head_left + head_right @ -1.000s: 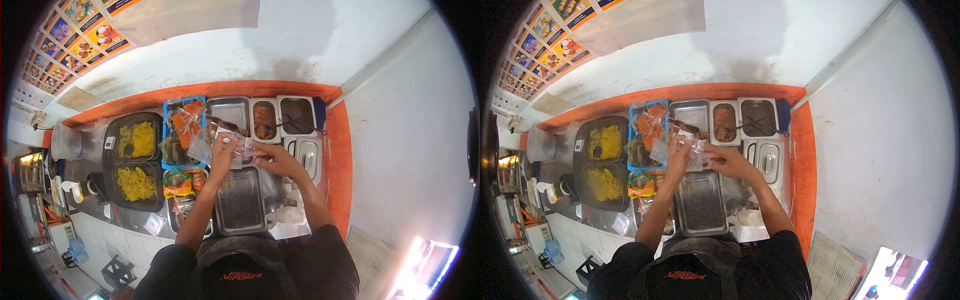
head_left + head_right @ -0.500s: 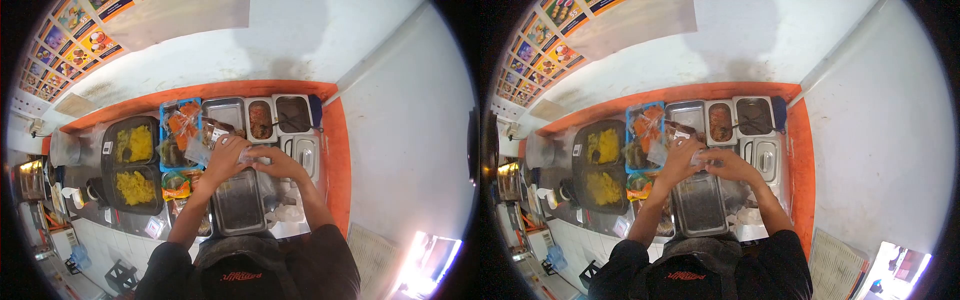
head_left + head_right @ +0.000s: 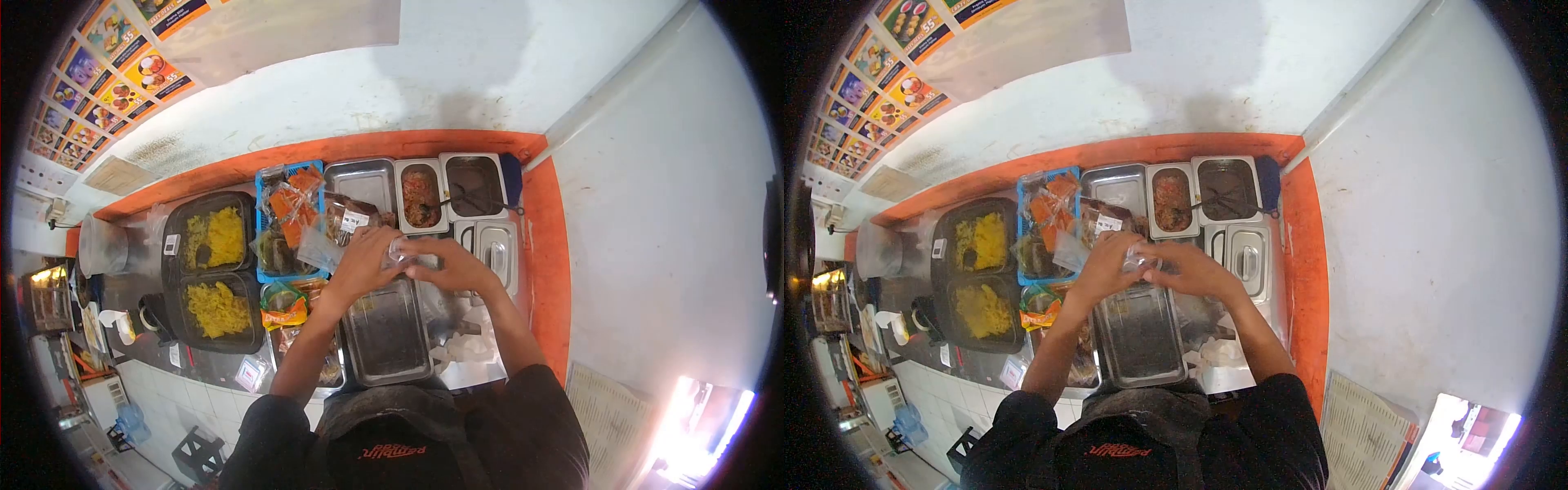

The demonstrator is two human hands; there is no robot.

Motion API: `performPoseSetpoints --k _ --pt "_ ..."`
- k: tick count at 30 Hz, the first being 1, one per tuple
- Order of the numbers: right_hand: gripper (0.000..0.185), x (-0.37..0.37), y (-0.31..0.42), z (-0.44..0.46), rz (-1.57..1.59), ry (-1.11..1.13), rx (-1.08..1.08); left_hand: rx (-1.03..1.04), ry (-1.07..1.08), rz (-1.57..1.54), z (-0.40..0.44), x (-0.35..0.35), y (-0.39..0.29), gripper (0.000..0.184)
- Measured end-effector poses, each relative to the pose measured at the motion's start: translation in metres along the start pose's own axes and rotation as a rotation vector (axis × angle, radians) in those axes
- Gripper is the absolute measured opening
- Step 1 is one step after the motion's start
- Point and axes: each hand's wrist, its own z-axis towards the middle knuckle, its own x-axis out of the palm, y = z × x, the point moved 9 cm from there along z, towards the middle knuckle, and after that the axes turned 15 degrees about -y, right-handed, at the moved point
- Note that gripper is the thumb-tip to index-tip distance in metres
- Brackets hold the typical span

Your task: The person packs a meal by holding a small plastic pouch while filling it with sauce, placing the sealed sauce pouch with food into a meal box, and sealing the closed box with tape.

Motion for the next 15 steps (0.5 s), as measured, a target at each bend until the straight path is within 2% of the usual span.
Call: performPoseSetpoints --k 2,4,5,6,7,8,9,10,12,13,15 --pt "0.045 -0.024 0.004 0.003 0.159 -0.168 -0.063 -0.009 -0.018 -0.003 -0.001 -0.001 0.002 0.049" --pt "0.037 -0.067 -0.076 0.0 0.338 -0.606 0.158 -0.017 -0.16 0.027 0.0 -0.012 0.002 0.049" --pt "0.035 -0.1 -0.087 -0.004 0.078 -0.81 0.201 -0.019 -0.159 0.027 -0.003 -0.012 0.004 0.049" --pt "0.035 -0.13 -0.091 -0.009 -0.191 -1.007 0.243 -0.161 -0.099 0.007 -0.009 -0.006 0.021 0.05" --pt "0.035 -0.139 -0.095 -0.005 -0.193 -1.009 0.241 -0.299 -0.04 -0.015 -0.014 0.0 0.034 0.052" --pt "0.036 -0.141 -0.116 0.0 -0.172 -0.928 0.434 -0.292 -0.045 -0.015 -0.014 0.002 0.035 0.052" --pt "0.038 -0.136 -0.137 0.001 -0.145 -0.84 0.631 -0.412 -0.03 -0.154 -0.02 0.006 0.041 0.054" --pt "0.038 -0.135 -0.149 0.01 -0.139 -0.844 0.634 -0.534 -0.012 -0.293 -0.027 0.011 0.047 0.055" --pt "0.043 -0.114 -0.17 0.034 0.154 -0.721 0.61 -0.505 -0.023 -0.278 -0.038 0.019 0.054 0.055" --pt "0.043 -0.111 -0.176 0.036 0.153 -0.722 0.61 -0.474 -0.043 -0.262 -0.041 0.02 0.056 0.054" --pt "0.042 -0.108 -0.169 0.052 0.072 -0.706 0.453 -0.459 -0.061 -0.291 -0.049 0.02 0.059 0.054"
